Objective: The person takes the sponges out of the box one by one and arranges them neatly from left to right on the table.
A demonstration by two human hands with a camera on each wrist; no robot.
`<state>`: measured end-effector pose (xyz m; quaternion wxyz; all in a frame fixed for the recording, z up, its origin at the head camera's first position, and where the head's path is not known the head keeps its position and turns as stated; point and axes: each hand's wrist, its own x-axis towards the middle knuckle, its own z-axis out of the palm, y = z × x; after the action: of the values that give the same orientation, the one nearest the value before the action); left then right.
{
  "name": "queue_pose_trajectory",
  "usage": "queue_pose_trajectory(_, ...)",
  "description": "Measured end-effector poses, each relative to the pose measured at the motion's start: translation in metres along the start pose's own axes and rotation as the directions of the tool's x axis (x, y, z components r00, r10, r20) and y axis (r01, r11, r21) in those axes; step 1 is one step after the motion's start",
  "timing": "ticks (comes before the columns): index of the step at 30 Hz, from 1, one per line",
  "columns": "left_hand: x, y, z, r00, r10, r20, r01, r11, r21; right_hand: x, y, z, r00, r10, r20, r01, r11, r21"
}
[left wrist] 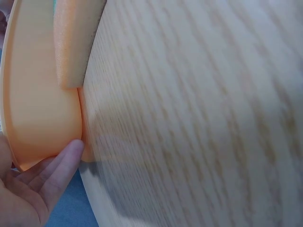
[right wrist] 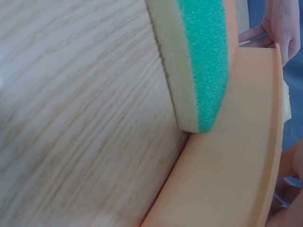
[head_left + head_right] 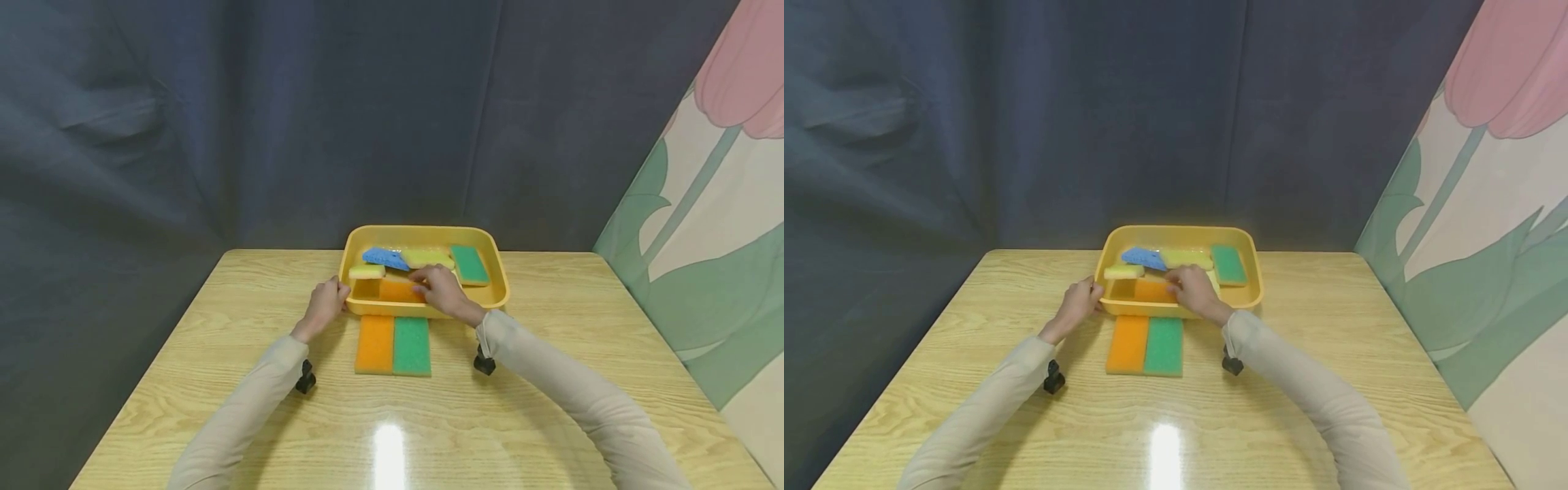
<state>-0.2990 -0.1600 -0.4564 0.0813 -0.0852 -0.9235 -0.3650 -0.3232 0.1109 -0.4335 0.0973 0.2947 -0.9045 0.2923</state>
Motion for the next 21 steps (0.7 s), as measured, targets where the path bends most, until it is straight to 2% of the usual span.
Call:
queue_pose_trajectory(6, 0.000, 0.000, 0.000, 1.000, -0.003, 0.005, 0.003, 1.000, -0.014, 0.001, -0.003, -0.003, 0.998, -0.040, -0.040, 0.038, 0.997, -0.061)
queue_pose_trajectory(12, 0.000, -0.001, 0.000, 1.000, -0.005, 0.010, 0.005, 0.999, -0.032, 0.000, -0.008, -0.009, 0.999, -0.007, -0.052, 0.002, 0.997, -0.079)
queue_pose_trajectory(21, 0.000, 0.000, 0.000, 1.000, -0.014, 0.013, 0.014, 0.999, -0.033, -0.003, -0.008, -0.016, 0.998, 0.030, -0.055, -0.030, 1.000, 0.000)
